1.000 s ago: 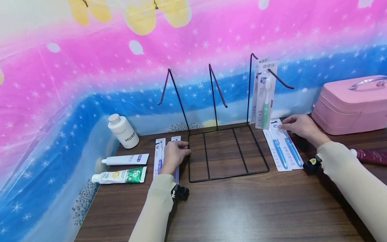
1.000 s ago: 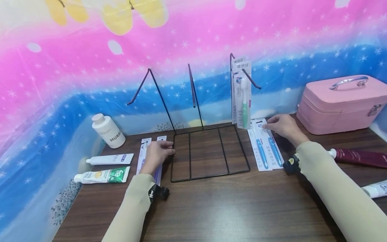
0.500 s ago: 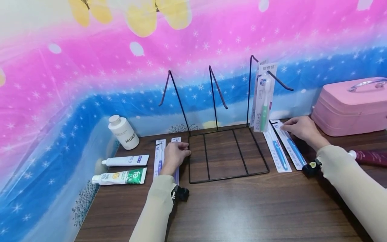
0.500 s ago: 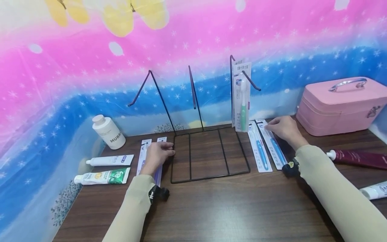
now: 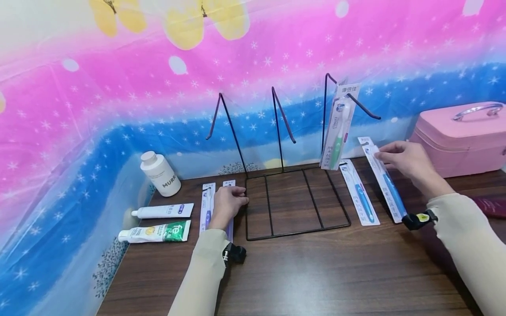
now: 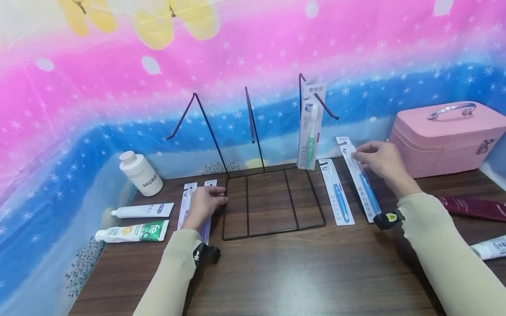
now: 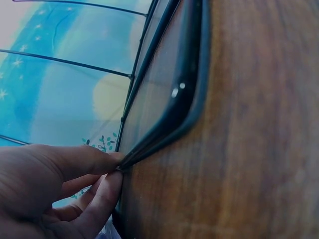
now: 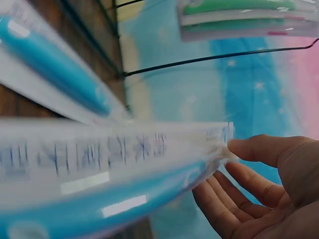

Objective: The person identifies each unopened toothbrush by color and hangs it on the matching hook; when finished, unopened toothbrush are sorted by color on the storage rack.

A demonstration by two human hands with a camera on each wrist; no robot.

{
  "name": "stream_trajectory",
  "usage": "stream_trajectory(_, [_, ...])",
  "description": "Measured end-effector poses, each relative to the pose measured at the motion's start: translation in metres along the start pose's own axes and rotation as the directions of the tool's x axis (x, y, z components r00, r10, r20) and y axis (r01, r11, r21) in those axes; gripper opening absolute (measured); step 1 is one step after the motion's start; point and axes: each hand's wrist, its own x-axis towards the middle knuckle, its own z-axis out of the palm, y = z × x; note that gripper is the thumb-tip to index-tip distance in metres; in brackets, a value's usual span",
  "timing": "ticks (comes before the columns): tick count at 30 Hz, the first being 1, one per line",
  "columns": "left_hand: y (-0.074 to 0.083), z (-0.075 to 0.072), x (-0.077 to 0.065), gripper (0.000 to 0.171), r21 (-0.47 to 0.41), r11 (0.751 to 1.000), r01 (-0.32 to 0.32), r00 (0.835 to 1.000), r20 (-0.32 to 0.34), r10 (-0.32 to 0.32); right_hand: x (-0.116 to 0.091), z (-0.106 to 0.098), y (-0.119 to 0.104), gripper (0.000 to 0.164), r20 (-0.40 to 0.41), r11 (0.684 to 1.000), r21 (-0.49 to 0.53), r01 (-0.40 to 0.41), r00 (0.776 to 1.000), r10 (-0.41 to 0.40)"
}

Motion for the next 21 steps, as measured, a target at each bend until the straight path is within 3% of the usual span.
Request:
stream_trajectory(10, [0.002, -0.001, 0.0, 0.027, 0.013, 1.0, -0.018, 1.0, -0.003, 0.018, -0.019, -0.025, -0.025, 0.072, 0.001, 0.997, 0.036, 0.065, 0.998, -0.065])
stream_trajectory(17, [0.001, -0.002, -0.001, 0.028, -0.001, 1.0, -0.011, 1.0, -0.001, 0.011, -0.036, -0.043, -0.046, 0.057, -0.028, 0.973, 0.157, 0.168, 0.986, -0.165])
stream_trajectory(21, [0.001, 0.0, 0.0, 0.027, -0.001, 1.0, -0.005, 1.0, -0.002, 0.005, -0.046, -0.048, -0.057, 0.051, -0.063, 0.96, 0.169, 0.222, 0.975, -0.215])
